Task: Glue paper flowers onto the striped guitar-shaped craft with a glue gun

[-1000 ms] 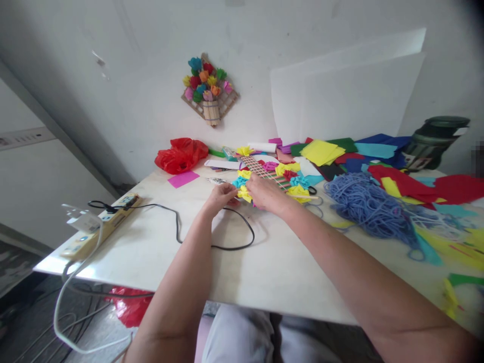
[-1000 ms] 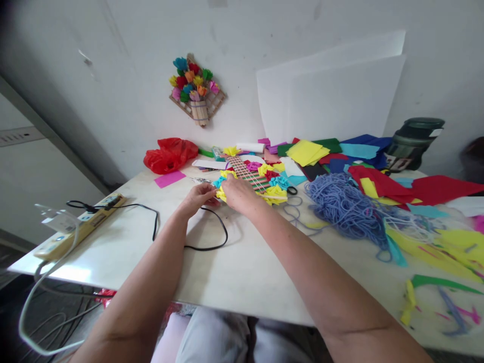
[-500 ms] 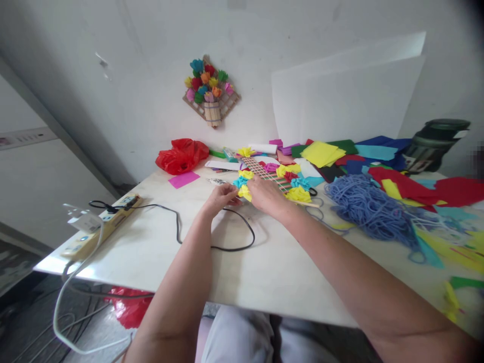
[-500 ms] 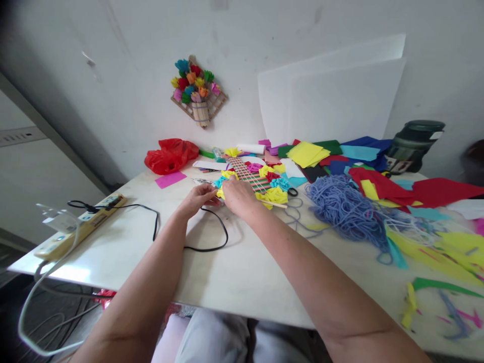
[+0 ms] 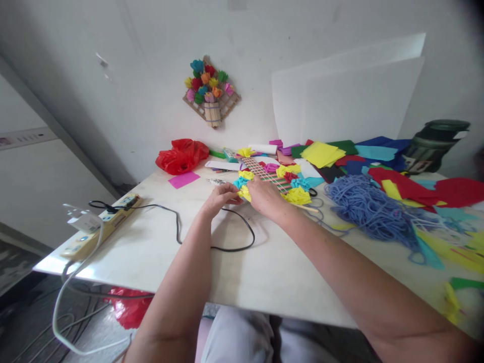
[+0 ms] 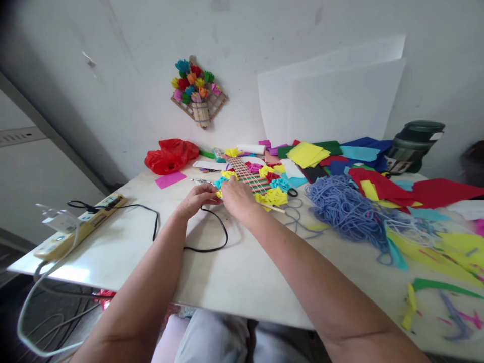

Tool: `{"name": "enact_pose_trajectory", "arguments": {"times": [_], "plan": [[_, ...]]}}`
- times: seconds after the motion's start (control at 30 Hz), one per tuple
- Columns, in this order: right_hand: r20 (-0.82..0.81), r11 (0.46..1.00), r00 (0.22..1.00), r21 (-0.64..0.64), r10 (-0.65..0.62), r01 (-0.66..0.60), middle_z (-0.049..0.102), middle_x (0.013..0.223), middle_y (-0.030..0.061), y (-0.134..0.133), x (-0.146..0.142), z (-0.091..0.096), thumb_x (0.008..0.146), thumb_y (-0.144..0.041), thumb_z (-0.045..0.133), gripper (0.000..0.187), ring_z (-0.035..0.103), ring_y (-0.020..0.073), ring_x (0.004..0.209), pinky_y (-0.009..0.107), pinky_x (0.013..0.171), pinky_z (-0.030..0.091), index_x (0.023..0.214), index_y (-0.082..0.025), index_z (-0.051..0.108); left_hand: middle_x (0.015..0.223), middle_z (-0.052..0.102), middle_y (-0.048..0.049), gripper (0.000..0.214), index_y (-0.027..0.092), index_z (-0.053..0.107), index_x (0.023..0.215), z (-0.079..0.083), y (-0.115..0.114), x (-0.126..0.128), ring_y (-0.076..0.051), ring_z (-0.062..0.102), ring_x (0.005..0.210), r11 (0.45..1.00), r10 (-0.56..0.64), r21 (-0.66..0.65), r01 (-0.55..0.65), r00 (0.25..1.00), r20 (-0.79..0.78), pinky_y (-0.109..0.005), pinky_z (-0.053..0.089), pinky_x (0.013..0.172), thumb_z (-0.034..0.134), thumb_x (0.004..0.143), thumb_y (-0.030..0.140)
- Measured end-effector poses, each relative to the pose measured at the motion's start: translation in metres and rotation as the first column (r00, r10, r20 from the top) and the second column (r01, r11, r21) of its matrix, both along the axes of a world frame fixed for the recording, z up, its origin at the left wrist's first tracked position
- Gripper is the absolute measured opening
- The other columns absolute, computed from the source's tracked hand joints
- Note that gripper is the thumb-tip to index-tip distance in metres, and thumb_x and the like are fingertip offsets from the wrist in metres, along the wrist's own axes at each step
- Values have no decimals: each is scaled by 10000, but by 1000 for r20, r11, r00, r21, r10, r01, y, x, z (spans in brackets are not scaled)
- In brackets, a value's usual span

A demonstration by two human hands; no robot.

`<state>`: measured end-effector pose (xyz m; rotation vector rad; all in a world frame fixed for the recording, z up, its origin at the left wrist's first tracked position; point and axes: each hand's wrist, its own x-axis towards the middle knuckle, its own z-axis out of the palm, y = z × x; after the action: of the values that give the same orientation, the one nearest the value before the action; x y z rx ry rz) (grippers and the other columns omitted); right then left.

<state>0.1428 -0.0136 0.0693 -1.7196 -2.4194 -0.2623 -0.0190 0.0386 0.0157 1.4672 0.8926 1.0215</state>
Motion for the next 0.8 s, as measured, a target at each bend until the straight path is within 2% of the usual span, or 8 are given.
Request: {"name": "enact_pose_trajectory", "arguments": {"times": [0.2,0.43,0.6,0.8], "plan": [[21,1000,1000,3,8,-8,545,1075,160,-1,1,2,849,-160,343,311,630,236,823,316,667,471,1048,-157,583,573,599,15,316,142,510,738,7,-4,7,-139,631,534,992,127,-20,-127,992,-15,-259,534,546,701,635,372],[27,1000,1000,9,10,-11,558,1077,156,0,1,0,844,-158,348,314,626,228,842,305,691,465,1011,-155,614,522,604,17,325,151,475,790,11,-6,12,-144,619,480,966,241,-94,-242,970,-20,-271,539,521,713,575,203],[19,1000,1000,19,-3,3,573,1061,149,1,1,-1,837,-156,347,322,626,231,839,309,682,468,1004,-154,622,529,617,3,287,153,480,828,14,-8,14,-150,626,485,954,258,-155,-258,966,-20,-268,534,524,649,598,175],[15,1000,1000,9,-22,21,577,1060,150,1,-2,-1,839,-172,367,308,626,230,858,300,690,472,1004,-152,627,483,586,23,350,166,469,884,18,-10,20,-154,608,450,932,282,-202,-301,952,-119,-254,510,481,642,579,160]]}}
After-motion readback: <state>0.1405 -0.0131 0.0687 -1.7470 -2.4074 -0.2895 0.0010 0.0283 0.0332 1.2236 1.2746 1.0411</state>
